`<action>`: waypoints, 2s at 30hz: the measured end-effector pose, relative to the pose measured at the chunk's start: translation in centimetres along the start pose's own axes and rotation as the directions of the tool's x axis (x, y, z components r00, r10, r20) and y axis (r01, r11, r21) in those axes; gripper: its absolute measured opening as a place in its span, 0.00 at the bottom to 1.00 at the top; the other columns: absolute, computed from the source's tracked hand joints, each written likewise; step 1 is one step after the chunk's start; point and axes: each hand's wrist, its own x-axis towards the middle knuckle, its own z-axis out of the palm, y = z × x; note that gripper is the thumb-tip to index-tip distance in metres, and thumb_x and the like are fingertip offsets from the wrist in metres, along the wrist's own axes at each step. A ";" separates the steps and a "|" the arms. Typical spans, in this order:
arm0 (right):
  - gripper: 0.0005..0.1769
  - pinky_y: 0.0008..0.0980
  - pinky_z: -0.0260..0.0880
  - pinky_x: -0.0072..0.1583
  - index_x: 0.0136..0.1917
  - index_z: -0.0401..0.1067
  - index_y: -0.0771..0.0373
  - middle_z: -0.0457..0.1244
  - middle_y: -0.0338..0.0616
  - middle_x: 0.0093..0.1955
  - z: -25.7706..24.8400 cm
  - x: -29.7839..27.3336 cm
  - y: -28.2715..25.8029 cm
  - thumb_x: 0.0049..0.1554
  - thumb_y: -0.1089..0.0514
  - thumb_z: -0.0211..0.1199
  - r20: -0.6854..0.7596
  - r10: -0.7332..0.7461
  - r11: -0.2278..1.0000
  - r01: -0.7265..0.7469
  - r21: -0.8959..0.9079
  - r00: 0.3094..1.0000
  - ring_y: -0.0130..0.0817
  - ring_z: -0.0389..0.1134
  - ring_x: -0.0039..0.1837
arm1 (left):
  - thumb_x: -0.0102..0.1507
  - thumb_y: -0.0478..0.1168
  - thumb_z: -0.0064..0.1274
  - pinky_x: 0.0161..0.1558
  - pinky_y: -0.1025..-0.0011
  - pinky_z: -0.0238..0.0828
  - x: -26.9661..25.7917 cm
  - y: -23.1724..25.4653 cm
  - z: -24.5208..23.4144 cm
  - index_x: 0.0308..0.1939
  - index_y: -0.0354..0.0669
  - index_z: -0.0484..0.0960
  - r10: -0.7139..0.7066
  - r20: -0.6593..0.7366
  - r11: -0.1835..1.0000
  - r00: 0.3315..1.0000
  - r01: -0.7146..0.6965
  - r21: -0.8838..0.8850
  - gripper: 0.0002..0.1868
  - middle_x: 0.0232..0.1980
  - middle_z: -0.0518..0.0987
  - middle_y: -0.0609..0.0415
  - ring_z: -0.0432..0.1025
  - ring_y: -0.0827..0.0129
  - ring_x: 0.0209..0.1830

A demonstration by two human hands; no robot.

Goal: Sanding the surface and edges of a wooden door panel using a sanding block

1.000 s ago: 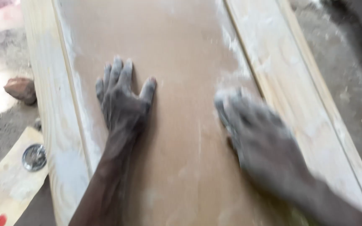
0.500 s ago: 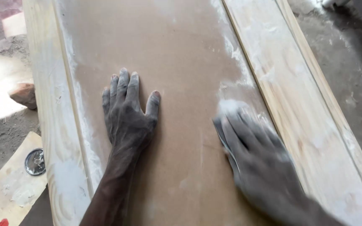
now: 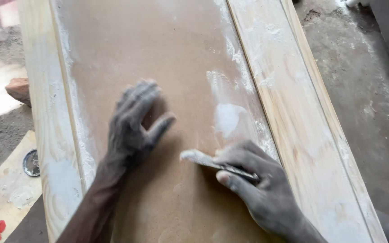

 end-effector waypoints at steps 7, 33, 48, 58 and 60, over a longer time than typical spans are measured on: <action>0.15 0.35 0.74 0.51 0.44 0.84 0.64 0.75 0.52 0.45 -3.2 -2.2 -0.5 0.54 0.51 0.68 0.126 0.194 0.904 -0.227 0.362 0.973 0.40 0.78 0.49 | 0.57 0.58 0.66 0.80 0.58 0.49 -1.7 13.4 -4.9 0.77 0.34 0.58 0.033 0.616 -0.204 0.787 0.609 -0.767 0.54 0.79 0.61 0.45 0.54 0.60 0.81; 0.47 0.51 0.67 0.38 0.78 0.43 0.63 0.57 0.44 0.42 -10.4 13.4 2.4 0.67 0.25 0.50 -0.343 0.577 0.372 -0.612 -0.698 0.741 0.47 0.62 0.39 | 0.63 0.36 0.39 0.77 0.47 0.50 -4.0 17.7 3.9 0.59 0.29 0.71 -0.137 0.160 0.989 0.978 0.143 -0.029 0.22 0.77 0.62 0.29 0.60 0.39 0.77; 0.60 0.61 0.53 0.74 0.84 0.26 0.56 0.44 0.66 0.81 -10.2 13.7 -0.5 0.58 0.22 0.48 -0.277 0.671 0.356 -0.626 -0.694 0.688 0.72 0.52 0.76 | 0.67 0.53 0.49 0.70 0.41 0.50 -1.5 19.9 4.3 0.67 0.37 0.75 -0.305 0.037 0.944 0.952 0.297 0.141 0.30 0.73 0.73 0.44 0.63 0.49 0.75; 0.40 0.64 0.59 0.63 0.72 0.52 0.64 0.58 0.62 0.71 -10.6 12.6 0.4 0.64 0.32 0.54 -0.227 0.530 0.554 -0.537 -0.636 0.817 0.67 0.60 0.68 | 0.61 0.48 0.48 0.76 0.48 0.51 -1.6 18.8 5.8 0.71 0.30 0.69 -0.279 0.039 0.958 0.959 0.276 0.073 0.37 0.74 0.69 0.36 0.61 0.43 0.77; 0.38 0.67 0.60 0.61 0.71 0.49 0.63 0.58 0.62 0.70 -10.1 12.2 -0.4 0.65 0.32 0.53 -0.230 0.576 0.508 -0.564 -0.651 0.784 0.69 0.61 0.66 | 0.62 0.54 0.52 0.76 0.47 0.51 0.1 17.3 7.3 0.70 0.30 0.71 -0.283 0.052 0.958 0.958 0.280 0.066 0.38 0.73 0.71 0.35 0.62 0.42 0.75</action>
